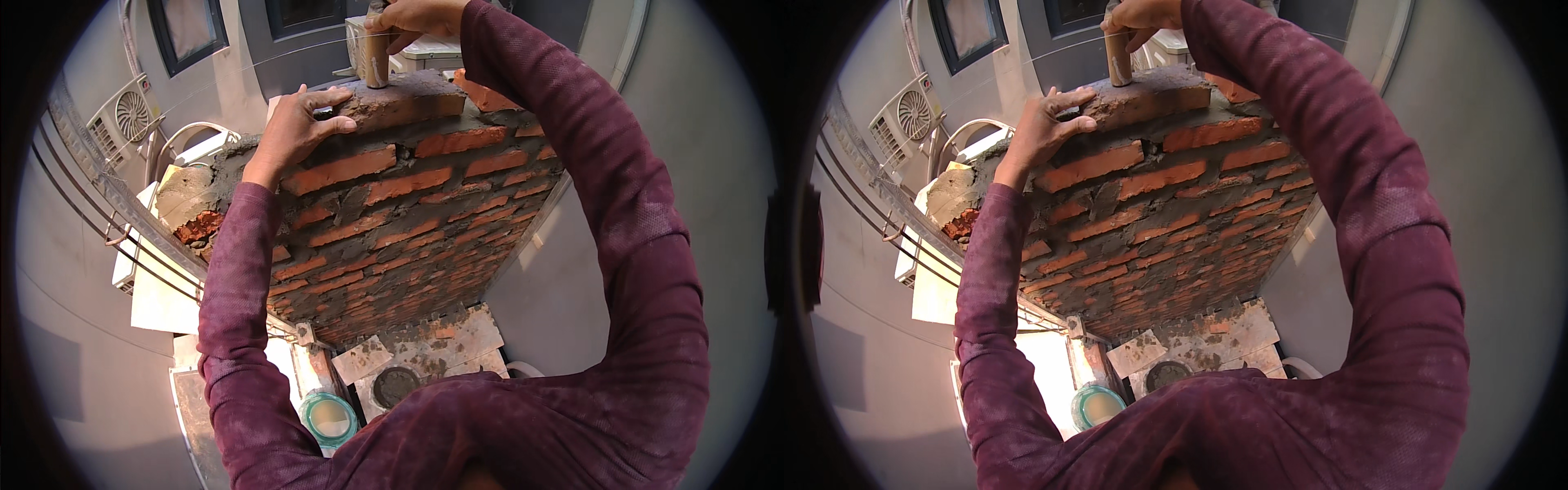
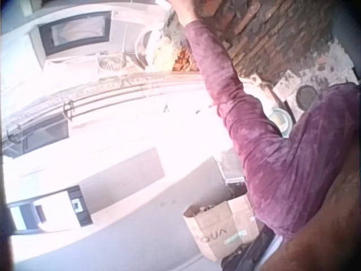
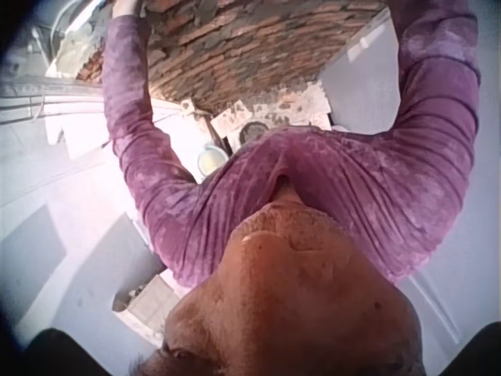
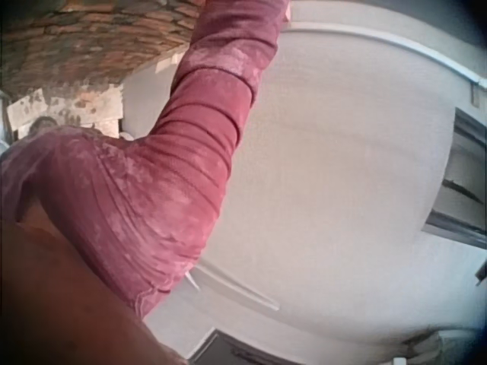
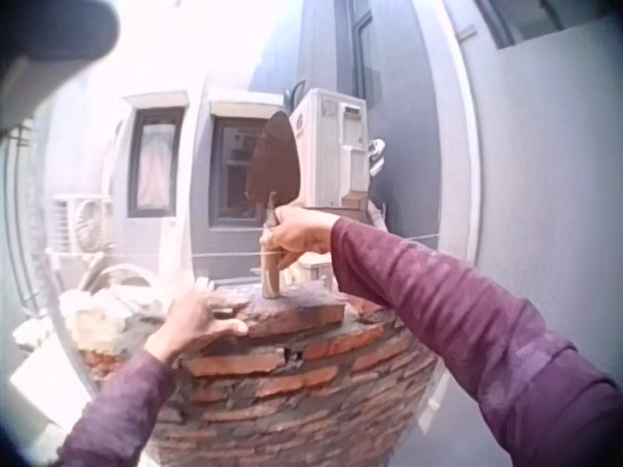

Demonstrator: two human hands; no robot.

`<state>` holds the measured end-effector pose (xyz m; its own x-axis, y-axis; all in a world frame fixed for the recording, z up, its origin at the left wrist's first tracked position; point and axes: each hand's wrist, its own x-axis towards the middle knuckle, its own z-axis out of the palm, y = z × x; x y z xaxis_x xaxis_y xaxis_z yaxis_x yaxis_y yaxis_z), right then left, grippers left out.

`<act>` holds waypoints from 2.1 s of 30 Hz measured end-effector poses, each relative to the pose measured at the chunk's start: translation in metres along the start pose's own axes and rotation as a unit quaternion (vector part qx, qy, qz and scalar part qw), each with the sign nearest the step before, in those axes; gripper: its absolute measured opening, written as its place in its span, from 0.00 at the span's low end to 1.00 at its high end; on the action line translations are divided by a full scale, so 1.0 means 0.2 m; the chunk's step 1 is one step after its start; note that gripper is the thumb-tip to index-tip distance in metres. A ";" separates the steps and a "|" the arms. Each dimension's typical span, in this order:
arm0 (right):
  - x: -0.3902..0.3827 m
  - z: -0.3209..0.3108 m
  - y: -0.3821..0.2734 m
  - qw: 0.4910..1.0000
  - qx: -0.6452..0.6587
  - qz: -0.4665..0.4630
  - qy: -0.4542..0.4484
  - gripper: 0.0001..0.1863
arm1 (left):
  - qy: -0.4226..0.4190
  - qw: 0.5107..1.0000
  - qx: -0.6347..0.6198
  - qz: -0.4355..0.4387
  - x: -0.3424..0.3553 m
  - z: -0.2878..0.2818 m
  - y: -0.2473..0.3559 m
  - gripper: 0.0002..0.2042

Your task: The person builds a brick wall by applying mortar with a trowel, placing bricks, and tapping them with a tool handle.

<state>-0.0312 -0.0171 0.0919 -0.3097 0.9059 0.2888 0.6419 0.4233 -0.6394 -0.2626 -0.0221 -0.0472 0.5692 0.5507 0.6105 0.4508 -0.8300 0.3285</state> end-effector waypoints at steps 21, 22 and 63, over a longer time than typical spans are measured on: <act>0.08 -0.19 0.04 0.998 -0.027 0.027 -0.045 0.17 | 0.012 1.000 0.024 0.014 0.04 0.04 0.01 0.24; 0.09 -0.18 0.03 0.999 -0.023 0.017 -0.028 0.16 | 0.010 0.999 0.027 0.013 0.03 0.03 0.00 0.24; 0.07 -0.18 0.03 0.999 -0.036 0.000 -0.016 0.14 | 0.052 0.996 0.069 0.005 0.01 0.06 0.05 0.21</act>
<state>-0.0071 -0.0024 0.1179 -0.3309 0.9058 0.2646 0.6902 0.4235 -0.5868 -0.2489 -0.0278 -0.0513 0.5034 0.5248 0.6864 0.5396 -0.8114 0.2246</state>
